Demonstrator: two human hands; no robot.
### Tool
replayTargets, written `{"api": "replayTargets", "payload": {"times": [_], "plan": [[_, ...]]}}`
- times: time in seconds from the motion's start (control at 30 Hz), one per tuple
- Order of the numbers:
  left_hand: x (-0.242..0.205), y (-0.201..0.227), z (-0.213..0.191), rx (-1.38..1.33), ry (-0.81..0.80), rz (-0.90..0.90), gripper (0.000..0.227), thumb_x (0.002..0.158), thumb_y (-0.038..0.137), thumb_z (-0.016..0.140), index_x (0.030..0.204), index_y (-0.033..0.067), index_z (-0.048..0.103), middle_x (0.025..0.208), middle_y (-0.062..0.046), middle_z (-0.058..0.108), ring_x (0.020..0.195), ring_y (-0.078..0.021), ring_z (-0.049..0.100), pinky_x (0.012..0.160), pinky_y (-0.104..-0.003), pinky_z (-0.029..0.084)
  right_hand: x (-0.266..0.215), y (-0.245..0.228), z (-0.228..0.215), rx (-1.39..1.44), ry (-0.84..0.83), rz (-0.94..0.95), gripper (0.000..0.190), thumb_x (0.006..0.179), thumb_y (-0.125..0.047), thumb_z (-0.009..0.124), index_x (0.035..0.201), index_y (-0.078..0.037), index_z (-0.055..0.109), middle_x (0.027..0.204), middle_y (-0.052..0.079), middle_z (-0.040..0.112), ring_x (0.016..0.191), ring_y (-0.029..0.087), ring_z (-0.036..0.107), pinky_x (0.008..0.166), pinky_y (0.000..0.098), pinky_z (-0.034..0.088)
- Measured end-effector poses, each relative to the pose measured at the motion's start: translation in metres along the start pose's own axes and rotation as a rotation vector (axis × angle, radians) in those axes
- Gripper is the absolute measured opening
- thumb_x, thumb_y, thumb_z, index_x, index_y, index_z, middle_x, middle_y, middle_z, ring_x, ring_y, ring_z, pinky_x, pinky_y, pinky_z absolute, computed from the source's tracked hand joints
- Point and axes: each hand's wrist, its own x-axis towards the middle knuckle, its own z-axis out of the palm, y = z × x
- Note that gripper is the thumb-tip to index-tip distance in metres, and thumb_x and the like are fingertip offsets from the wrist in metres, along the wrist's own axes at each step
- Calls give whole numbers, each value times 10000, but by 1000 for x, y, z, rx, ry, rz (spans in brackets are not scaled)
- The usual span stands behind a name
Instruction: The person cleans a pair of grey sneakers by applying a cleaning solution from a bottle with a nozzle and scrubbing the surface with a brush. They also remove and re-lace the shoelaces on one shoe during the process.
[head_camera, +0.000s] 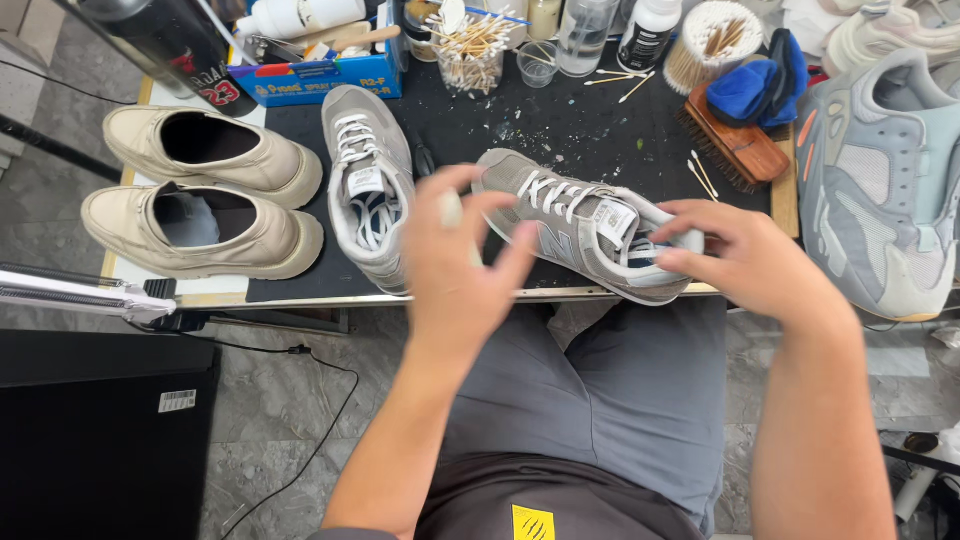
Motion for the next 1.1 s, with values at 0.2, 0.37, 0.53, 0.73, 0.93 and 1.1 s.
{"api": "replayTargets", "payload": {"times": [0.2, 0.37, 0.53, 0.73, 0.93, 1.1], "plan": [[-22, -62, -50, 92, 120, -221, 720, 793, 245, 918, 1376, 69, 533, 1472, -340, 417, 1380, -463, 437, 1084, -506, 413, -17, 46, 12, -218, 102, -41, 635, 610, -224, 942, 1080, -44, 555, 982, 118, 713, 874, 139, 628, 751, 306, 512], [-33, -80, -31, -45, 88, -493, 651, 751, 342, 906, 1195, 108, 491, 1057, -170, 710, 986, -344, 736, 846, -422, 555, -13, 70, 16, -214, 269, 128, 597, 686, -169, 967, 1020, -87, 479, 945, 100, 674, 786, 133, 560, 679, 292, 479], [-42, -65, -12, 9, 61, -470, 635, 745, 343, 921, 1161, 102, 506, 1069, -155, 677, 982, -353, 706, 829, -438, 545, -18, 91, 15, 239, 339, -170, 603, 766, -22, 886, 1097, -125, 392, 1098, 22, 589, 1054, 98, 630, 868, 282, 546], [-38, -50, 0, -7, 34, -407, 631, 751, 347, 908, 1185, 104, 521, 1162, -132, 634, 1051, -347, 671, 846, -435, 542, -18, 104, 19, 335, 376, -240, 585, 831, 50, 850, 1124, -113, 371, 1131, 73, 568, 1112, 133, 619, 999, 322, 547], [-39, -46, 10, -52, 7, -354, 633, 775, 325, 892, 1227, 98, 512, 1203, -122, 619, 1087, -329, 673, 873, -425, 547, -19, 120, 29, 428, 406, -192, 580, 831, 29, 823, 1164, -133, 376, 1208, 59, 576, 1167, 133, 624, 997, 327, 559], [-48, -44, 15, -97, 125, -205, 821, 810, 265, 860, 1424, 13, 378, 1405, -249, 447, 1315, -427, 482, 1071, -492, 421, -15, 134, 36, 454, 457, -248, 556, 883, 12, 827, 1189, -121, 382, 1165, 29, 538, 1132, 104, 578, 1018, 299, 518]]}}
